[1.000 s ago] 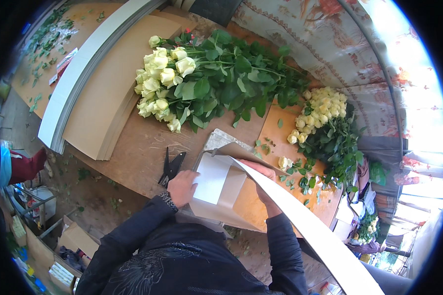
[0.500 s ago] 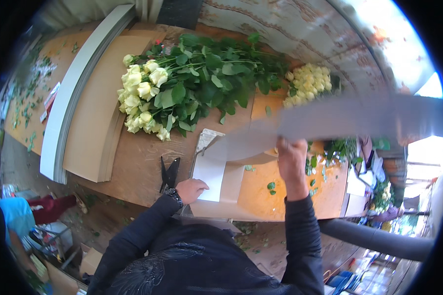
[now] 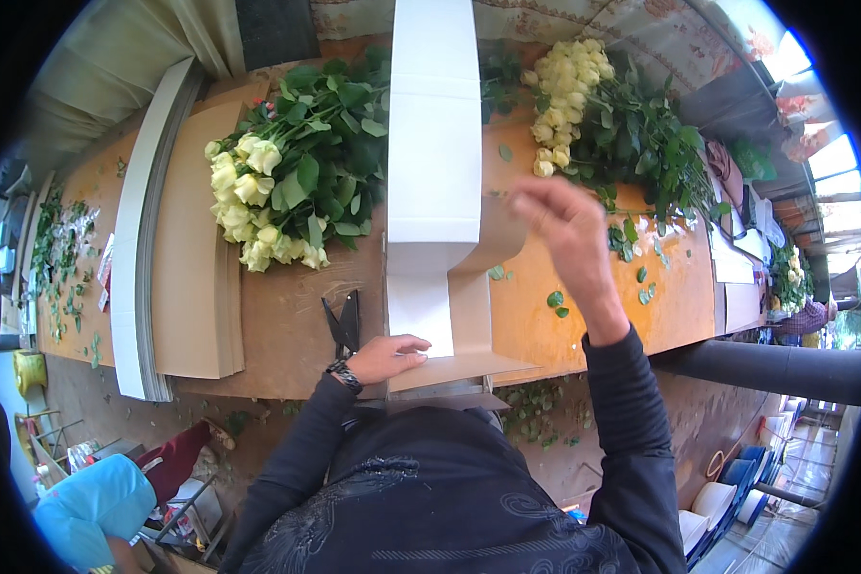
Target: The person selects yellow roses and green leaves, places them into a small cardboard box, and closes the lid. They then use a stapler to secure the box and prepare another box with white paper for additional flowers.
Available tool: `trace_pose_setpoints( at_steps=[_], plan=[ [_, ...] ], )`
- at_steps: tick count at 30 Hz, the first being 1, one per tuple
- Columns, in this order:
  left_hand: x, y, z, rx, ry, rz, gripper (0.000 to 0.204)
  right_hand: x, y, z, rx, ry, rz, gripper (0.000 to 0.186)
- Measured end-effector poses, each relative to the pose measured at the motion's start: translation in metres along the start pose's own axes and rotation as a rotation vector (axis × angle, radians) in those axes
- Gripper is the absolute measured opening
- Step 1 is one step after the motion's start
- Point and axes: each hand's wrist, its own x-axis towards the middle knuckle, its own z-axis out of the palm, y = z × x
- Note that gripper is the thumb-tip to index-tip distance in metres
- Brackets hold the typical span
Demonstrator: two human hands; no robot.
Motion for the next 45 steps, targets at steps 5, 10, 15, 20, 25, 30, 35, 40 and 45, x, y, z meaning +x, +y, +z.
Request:
trace_pose_setpoints(
  at_steps=[5,10,15,20,25,30,35,40,45],
  plan=[
    [-0.016,0.053,-0.015,-0.121,-0.248,0.034,0.066,-0.065,0.058,0.030,-0.303,-0.832,0.175,0.061],
    [-0.027,0.078,0.005,0.503,-0.111,0.158,0.060,-0.103,0.104,0.066,-0.441,-1.032,0.134,0.056],
    [-0.030,0.068,0.041,0.710,0.250,0.234,0.035,-0.131,0.120,0.077,-0.680,-0.839,-0.051,0.045],
    [-0.033,0.063,0.037,0.637,0.242,0.229,0.033,-0.093,0.139,0.065,-0.266,-0.989,0.166,0.058],
    [-0.037,0.051,0.019,-0.061,0.347,0.009,0.053,-0.049,0.158,0.081,0.004,-0.639,0.716,0.076],
    [-0.028,0.009,-0.009,0.259,0.507,-0.386,0.060,-0.045,0.177,0.119,-0.481,-0.540,0.423,0.080],
    [-0.004,-0.018,-0.001,0.449,0.326,-0.484,0.065,-0.052,0.183,0.126,-0.525,-0.518,0.332,0.073],
    [0.006,-0.023,0.000,0.432,0.272,-0.456,0.054,-0.058,0.181,0.130,-0.506,-0.442,0.289,0.070],
    [0.008,-0.024,0.002,0.440,0.294,-0.467,0.046,-0.060,0.180,0.134,-0.527,-0.403,0.219,0.071]
  ],
)
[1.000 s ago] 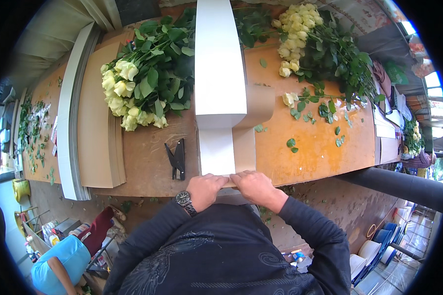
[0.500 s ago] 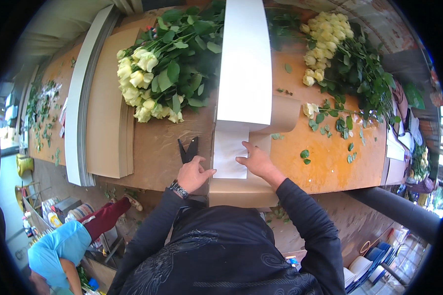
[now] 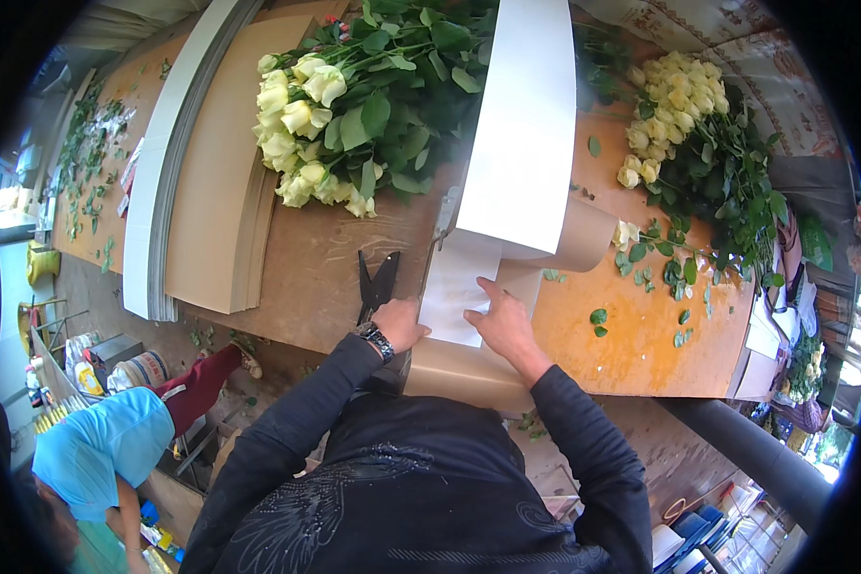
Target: The person selects yellow roses and green leaves, places them into a small cardboard box, and closes the lid. They then use a stapler to secure the box and prepare another box with white paper for additional flowers.
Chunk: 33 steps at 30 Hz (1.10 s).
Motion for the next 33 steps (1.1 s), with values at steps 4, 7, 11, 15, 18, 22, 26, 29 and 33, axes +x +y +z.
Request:
trace_pose_setpoints(
  at_steps=[4,7,11,15,18,22,26,29,33],
  plan=[
    [0.001,-0.001,0.004,-0.003,-0.004,-0.008,0.044,-0.001,-0.002,-0.001,0.016,-0.030,0.028,0.071],
    [0.002,-0.001,0.006,0.002,0.000,-0.012,0.044,-0.002,-0.005,0.000,-0.019,-0.004,-0.012,0.072],
    [0.001,0.000,0.005,0.016,-0.016,0.002,0.038,-0.004,-0.010,0.001,-0.048,0.012,-0.046,0.075],
    [0.002,0.000,0.005,0.019,-0.005,0.017,0.042,-0.004,-0.014,0.000,-0.099,0.003,-0.059,0.079],
    [0.004,-0.002,0.006,0.017,-0.009,0.015,0.044,-0.002,-0.017,-0.004,-0.056,-0.124,0.025,0.077],
    [0.006,-0.008,0.010,0.005,-0.024,0.000,0.045,0.004,-0.023,-0.014,-0.289,-0.164,-0.162,0.075],
    [0.003,-0.011,0.022,-0.034,0.004,-0.003,0.046,0.002,-0.025,-0.028,-0.495,-0.220,-0.302,0.086],
    [0.004,-0.012,0.026,-0.076,0.029,0.035,0.047,0.006,-0.028,-0.015,-0.501,-0.185,-0.539,0.102],
    [0.002,-0.010,0.023,-0.091,0.092,0.087,0.043,0.019,-0.019,0.013,-0.588,-0.253,-0.546,0.122]
  ],
)
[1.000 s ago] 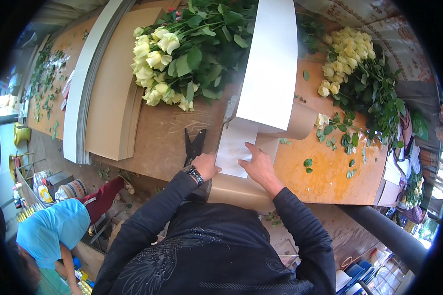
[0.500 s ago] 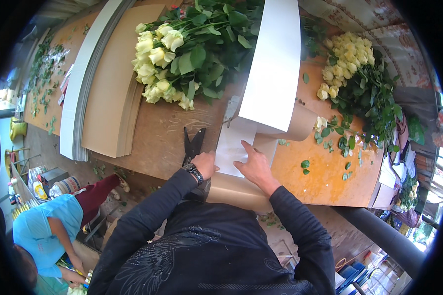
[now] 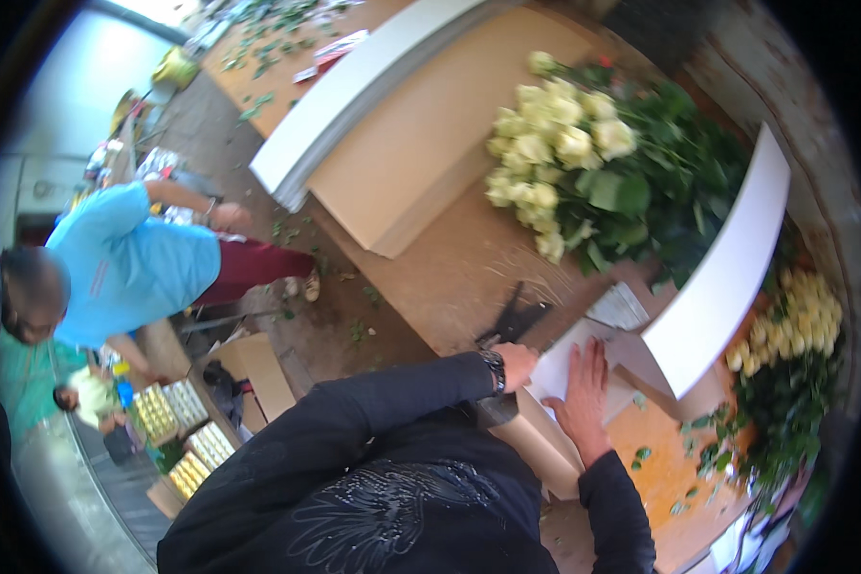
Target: The person selects yellow roses and green leaves, places them into a small cardboard box, and closes the lid. They then use a stapler to secure the box and prepare another box with white paper for additional flowers.
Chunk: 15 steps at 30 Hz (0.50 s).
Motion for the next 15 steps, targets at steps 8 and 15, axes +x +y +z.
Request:
trace_pose_setpoints(
  at_steps=[8,15],
  plan=[
    [-0.022,-0.004,-0.038,0.114,0.250,0.149,0.031,-0.004,0.015,0.022,-0.014,0.036,-0.006,0.126],
    [-0.014,-0.068,-0.096,0.591,0.217,0.479,0.060,-0.003,0.009,0.010,-0.026,-0.026,0.031,0.121]
  ],
)
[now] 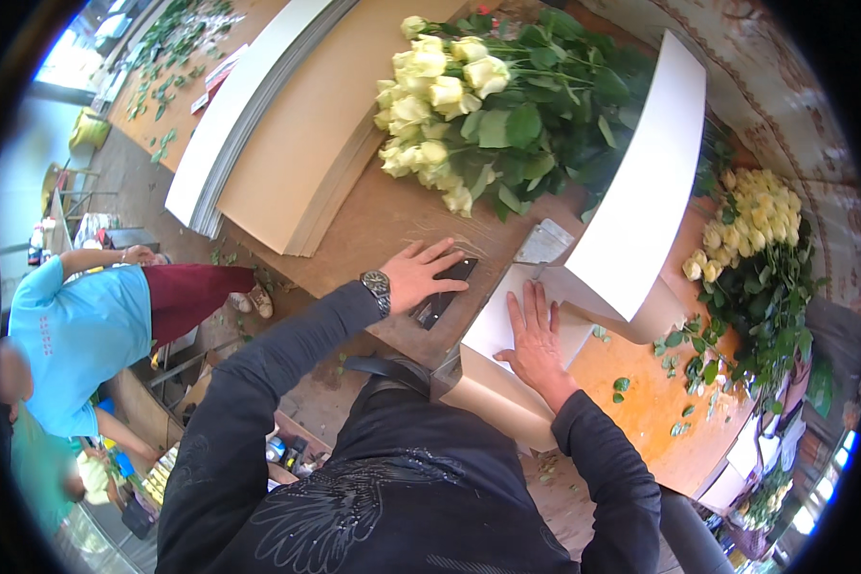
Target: The person selects yellow roses and green leaves, places them into a small cardboard box, and closes the lid. They then use a stapler to secure the box and prepare another box with white paper for additional flowers.
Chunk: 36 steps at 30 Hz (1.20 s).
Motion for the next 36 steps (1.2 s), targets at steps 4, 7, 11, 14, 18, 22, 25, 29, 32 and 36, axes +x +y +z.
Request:
trace_pose_setpoints(
  at_steps=[4,7,11,14,18,22,25,29,32,36],
  plan=[
    [0.015,-0.012,-0.002,0.007,-0.085,0.046,0.055,0.000,-0.002,-0.006,-0.014,-0.013,0.003,0.120],
    [0.030,-0.014,-0.006,0.042,-0.169,0.032,0.051,0.001,-0.004,-0.008,-0.026,-0.013,0.010,0.120],
    [0.037,-0.024,-0.020,0.273,0.057,0.185,0.045,0.000,-0.003,-0.009,0.009,-0.003,0.000,0.122],
    [0.032,-0.030,-0.035,0.183,-0.105,0.046,0.050,0.001,-0.002,-0.008,0.013,-0.014,0.001,0.121],
    [0.020,-0.021,-0.037,-0.204,-0.245,-0.414,0.054,0.001,-0.001,-0.005,0.018,-0.025,0.017,0.119],
    [0.016,-0.019,-0.019,-1.216,-0.234,-0.789,0.059,0.001,-0.001,-0.004,0.030,-0.013,0.010,0.119],
    [0.021,-0.016,-0.004,-1.584,-0.077,-0.804,0.070,0.001,-0.002,-0.005,0.031,-0.010,0.021,0.119],
    [0.037,-0.004,-0.001,-1.192,0.107,-0.623,0.068,0.001,-0.004,-0.009,0.028,-0.032,0.027,0.119],
    [0.052,-0.004,-0.012,-0.664,0.195,-0.493,0.067,0.002,-0.005,-0.012,0.010,-0.046,0.025,0.118],
    [0.068,-0.016,-0.028,-0.327,0.253,-0.360,0.069,0.002,-0.006,-0.013,0.002,-0.055,0.031,0.117]
  ],
)
